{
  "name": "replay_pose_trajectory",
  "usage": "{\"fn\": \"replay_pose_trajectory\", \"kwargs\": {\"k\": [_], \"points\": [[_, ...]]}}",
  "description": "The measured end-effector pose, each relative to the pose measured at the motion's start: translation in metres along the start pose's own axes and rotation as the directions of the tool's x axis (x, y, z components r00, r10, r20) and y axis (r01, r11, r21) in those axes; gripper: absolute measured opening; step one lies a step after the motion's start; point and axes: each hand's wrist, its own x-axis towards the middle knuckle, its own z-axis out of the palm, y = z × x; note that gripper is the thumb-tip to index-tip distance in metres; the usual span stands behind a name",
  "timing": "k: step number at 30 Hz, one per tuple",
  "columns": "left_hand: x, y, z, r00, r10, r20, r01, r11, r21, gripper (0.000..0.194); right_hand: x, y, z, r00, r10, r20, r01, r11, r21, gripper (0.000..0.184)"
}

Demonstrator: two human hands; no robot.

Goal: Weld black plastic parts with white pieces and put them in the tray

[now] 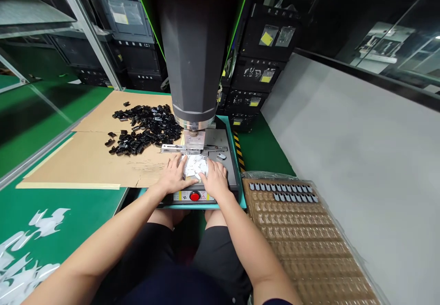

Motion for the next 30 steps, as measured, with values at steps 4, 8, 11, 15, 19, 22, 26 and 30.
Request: {"fn": "replay_pose_trajectory", "kwargs": {"k": [4,8,11,15,19,22,26,30], "points": [[0.0,0.01,0.002,0.999,-0.037,-0.039,0.036,0.999,-0.006,0.115,0.007,-0.003,0.006,0.999,0.038,-0.007,-0.038,0.999,0.02,0.071],[0.002,0.019,0.006,0.996,-0.072,-0.056,0.072,0.997,0.003,0.108,0.024,-0.014,0.016,0.996,0.085,0.016,-0.086,0.996,0.038,0.072],[0.003,0.021,0.01,0.992,-0.085,-0.093,0.085,0.996,0.002,0.101,0.036,-0.023,0.022,0.992,0.124,-0.023,-0.123,0.991,0.046,0.07],[0.002,0.02,0.011,0.988,-0.082,-0.133,0.08,0.997,-0.017,0.096,0.046,-0.03,0.026,0.979,0.171,-0.108,-0.168,0.985,0.037,0.068],[-0.001,0.018,0.008,0.985,-0.076,-0.153,0.064,0.995,-0.082,0.097,0.046,-0.027,0.023,0.972,0.168,-0.165,-0.163,0.986,0.047,0.064],[0.002,0.01,0.001,0.976,-0.068,-0.207,0.037,0.989,-0.146,0.092,0.047,-0.02,0.016,0.971,0.117,-0.206,-0.099,0.99,0.097,0.059],[0.028,-0.006,-0.016,0.938,-0.035,-0.346,-0.038,0.979,-0.203,0.071,0.065,-0.012,0.006,0.97,0.092,-0.224,-0.041,0.974,0.223,0.051],[0.067,-0.013,-0.034,0.942,0.044,-0.333,-0.121,0.969,-0.214,0.051,0.096,-0.009,0.003,0.976,0.181,-0.117,-0.141,0.946,0.291,0.045]]}}
